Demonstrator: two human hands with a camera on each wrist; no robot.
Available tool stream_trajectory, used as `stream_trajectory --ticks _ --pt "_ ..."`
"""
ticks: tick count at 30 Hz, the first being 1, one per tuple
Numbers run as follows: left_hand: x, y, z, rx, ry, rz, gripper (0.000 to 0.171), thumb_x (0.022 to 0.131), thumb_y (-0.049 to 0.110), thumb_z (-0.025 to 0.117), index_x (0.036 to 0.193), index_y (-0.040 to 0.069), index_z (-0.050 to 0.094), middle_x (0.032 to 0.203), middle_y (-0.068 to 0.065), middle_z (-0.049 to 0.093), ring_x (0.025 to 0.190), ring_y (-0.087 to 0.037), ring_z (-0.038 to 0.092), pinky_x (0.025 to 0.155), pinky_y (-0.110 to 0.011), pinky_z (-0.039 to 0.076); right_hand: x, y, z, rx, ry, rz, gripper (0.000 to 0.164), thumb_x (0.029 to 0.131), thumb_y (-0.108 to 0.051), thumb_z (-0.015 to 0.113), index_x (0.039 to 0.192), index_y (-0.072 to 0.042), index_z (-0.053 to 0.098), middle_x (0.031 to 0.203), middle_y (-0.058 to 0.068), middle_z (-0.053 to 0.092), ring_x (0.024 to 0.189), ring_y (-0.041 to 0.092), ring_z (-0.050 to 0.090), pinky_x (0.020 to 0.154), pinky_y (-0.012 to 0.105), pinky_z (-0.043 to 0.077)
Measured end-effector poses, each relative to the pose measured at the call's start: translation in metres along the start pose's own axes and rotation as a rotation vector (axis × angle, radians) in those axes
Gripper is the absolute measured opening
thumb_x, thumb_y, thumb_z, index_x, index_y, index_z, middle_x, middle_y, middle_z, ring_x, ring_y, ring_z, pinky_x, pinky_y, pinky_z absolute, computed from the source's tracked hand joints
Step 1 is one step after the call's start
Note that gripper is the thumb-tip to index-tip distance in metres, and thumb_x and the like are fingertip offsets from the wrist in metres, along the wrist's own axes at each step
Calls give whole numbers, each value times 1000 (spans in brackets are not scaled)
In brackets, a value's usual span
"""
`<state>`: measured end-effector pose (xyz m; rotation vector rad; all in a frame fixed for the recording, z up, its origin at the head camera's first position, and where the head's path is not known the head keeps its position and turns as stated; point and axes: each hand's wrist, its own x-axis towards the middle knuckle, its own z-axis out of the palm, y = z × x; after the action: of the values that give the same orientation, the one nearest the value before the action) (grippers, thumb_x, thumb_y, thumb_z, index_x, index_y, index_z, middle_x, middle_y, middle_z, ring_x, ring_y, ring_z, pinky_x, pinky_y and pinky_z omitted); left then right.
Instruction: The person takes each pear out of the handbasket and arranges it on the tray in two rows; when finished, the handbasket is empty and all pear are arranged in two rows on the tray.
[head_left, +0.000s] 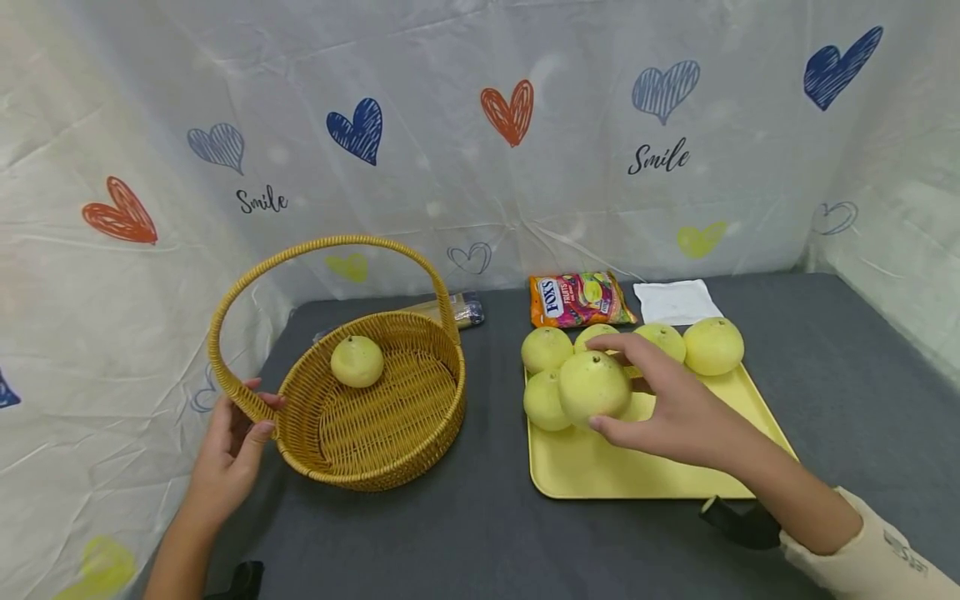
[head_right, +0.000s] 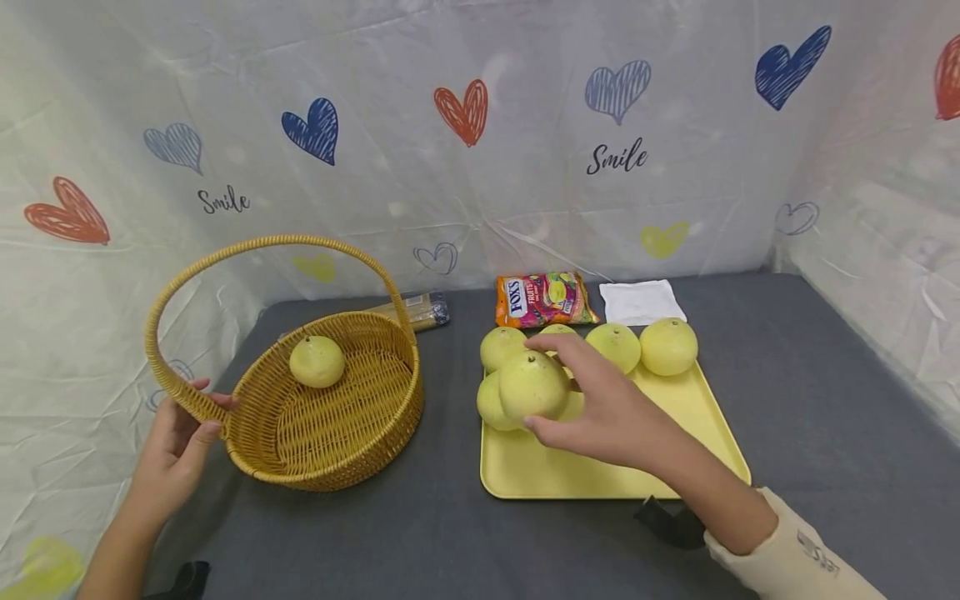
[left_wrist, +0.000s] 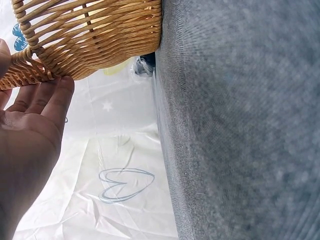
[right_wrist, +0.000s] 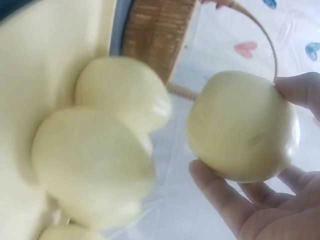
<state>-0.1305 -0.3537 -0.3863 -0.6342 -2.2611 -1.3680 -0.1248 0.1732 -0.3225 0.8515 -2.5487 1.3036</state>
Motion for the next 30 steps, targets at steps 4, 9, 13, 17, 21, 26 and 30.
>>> stream_trajectory --ticks 4,9,13,17,21,26,30 --pt "0 -1 0 5 3 9 54 95 -22 46 146 -11 32 118 -17 56 115 -15 58 92 -17 47 -7 10 -14 -56 51 6 72 78 -10 87 140 -9 50 135 0 54 112 14 55 88 29 53" --pt "1 -1 1 -15 5 53 52 95 -22 46 144 -13 33 116 -19 56 114 -16 59 91 -17 47 -15 21 -30 -132 121 9 71 75 -8 89 136 -8 53 129 3 56 105 10 55 86 13 47" --pt "1 -1 1 -31 3 85 50 95 -22 45 144 -14 33 117 -18 56 114 -17 59 91 -17 47 -21 30 -39 -195 153 38 71 75 -11 90 135 -7 53 127 5 58 96 7 55 81 11 45" --pt "1 0 1 -5 2 84 51 95 -21 45 144 -14 33 117 -18 56 114 -17 59 91 -17 47 -26 41 -44 -221 145 84 69 76 -12 89 134 -5 53 125 9 58 91 8 55 73 16 48" --pt "1 2 1 42 3 22 53 95 -21 46 145 -12 32 116 -23 54 114 -15 59 90 -16 47 -30 52 -47 -246 87 157 68 78 -16 87 132 1 49 125 14 56 90 19 56 69 25 51" --pt "1 4 1 59 -1 -25 54 95 -21 46 146 -10 32 117 -22 55 115 -13 58 90 -16 47 -35 67 -46 -287 3 254 71 79 -21 87 131 5 46 122 20 56 87 25 56 66 32 51" --pt "1 5 0 62 -1 -35 55 95 -21 46 147 -10 31 118 -16 56 115 -14 58 91 -16 47 -35 75 -42 -329 -36 282 72 77 -24 88 128 6 47 117 21 57 93 29 56 73 42 48"
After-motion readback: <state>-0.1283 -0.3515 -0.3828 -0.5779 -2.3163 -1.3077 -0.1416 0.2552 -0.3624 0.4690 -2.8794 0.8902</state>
